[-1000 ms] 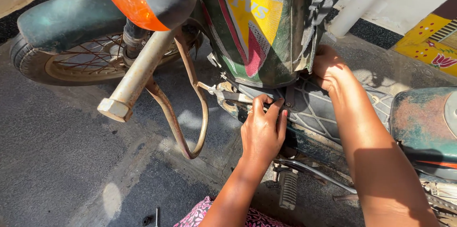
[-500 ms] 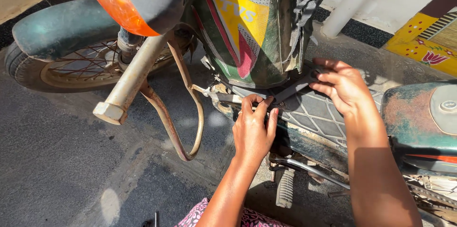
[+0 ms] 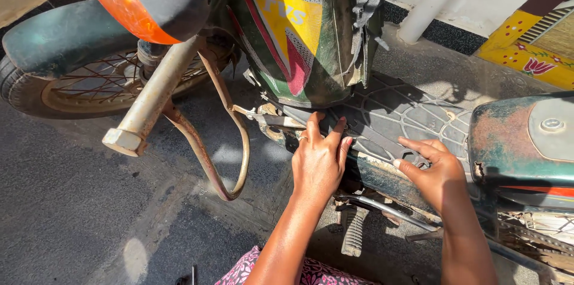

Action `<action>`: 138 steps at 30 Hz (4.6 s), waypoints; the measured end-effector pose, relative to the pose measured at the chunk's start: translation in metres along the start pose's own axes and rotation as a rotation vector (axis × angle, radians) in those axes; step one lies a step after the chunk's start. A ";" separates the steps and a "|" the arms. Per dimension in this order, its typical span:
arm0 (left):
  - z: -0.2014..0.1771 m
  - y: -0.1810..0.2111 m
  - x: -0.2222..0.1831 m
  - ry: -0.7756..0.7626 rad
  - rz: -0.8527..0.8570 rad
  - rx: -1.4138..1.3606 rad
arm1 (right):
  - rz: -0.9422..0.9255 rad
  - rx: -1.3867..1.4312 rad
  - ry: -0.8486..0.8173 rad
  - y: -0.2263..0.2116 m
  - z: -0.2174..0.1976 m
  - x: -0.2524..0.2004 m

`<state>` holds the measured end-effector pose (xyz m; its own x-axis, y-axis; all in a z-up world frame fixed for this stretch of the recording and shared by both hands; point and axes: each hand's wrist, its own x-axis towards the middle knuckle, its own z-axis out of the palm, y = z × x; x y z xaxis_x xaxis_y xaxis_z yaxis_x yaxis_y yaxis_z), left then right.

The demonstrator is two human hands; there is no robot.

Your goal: The person sits on the ground beside a motorcycle and uses a wrench and screwdriver to loosen and remove bolts from a plastic side cover. They work the fasteners loose one at a time, then lift and pull the plastic panel away from the motorcycle body.

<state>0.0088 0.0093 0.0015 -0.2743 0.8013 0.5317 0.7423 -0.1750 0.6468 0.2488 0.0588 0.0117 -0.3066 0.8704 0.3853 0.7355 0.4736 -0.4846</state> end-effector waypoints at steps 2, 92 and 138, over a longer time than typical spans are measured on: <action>-0.001 -0.001 -0.001 0.015 0.012 0.000 | 0.167 0.056 -0.008 -0.018 -0.003 -0.006; 0.010 -0.009 -0.004 0.034 -0.077 -0.285 | 0.104 -0.163 -0.154 0.003 -0.001 0.074; 0.004 -0.008 -0.001 -0.023 -0.112 -0.282 | 0.182 -0.129 0.017 -0.053 -0.005 -0.013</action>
<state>0.0055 0.0122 -0.0063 -0.3290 0.8366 0.4381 0.5079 -0.2344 0.8289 0.2164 0.0219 0.0367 -0.1521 0.9369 0.3147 0.8495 0.2867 -0.4429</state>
